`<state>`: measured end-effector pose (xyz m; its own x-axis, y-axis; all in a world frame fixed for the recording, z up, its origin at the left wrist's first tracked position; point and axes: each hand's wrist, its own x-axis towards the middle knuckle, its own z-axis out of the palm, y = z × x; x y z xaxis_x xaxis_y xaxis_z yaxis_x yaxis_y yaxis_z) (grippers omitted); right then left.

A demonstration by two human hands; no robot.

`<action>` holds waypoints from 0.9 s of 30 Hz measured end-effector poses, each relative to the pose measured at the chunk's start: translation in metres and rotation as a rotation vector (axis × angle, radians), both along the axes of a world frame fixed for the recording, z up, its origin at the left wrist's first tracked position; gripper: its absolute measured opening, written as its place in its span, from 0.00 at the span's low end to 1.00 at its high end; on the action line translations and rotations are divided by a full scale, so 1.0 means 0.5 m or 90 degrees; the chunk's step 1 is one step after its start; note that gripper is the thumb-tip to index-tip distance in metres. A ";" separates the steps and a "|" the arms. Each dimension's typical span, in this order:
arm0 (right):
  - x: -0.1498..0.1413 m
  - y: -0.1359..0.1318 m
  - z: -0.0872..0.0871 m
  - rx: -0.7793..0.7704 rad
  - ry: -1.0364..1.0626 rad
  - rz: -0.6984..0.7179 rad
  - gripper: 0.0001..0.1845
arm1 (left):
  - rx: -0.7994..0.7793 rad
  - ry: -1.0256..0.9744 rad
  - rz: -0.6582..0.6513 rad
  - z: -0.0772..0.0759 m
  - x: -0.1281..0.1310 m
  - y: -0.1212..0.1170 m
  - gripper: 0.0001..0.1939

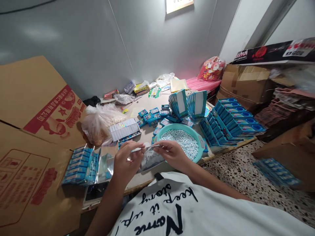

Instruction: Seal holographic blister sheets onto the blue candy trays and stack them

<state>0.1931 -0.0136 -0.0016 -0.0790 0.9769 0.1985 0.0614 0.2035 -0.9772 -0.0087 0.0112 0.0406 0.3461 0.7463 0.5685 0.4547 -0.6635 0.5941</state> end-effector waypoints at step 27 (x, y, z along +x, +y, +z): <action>0.021 0.029 -0.006 -0.009 0.105 -0.034 0.12 | -0.017 -0.139 0.020 -0.039 0.020 -0.007 0.13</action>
<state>0.2036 0.0009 -0.0045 0.0060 0.9816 0.1906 -0.0901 0.1904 -0.9776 0.0012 0.0079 0.0213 0.1931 0.7711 0.6068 0.3341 -0.6331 0.6982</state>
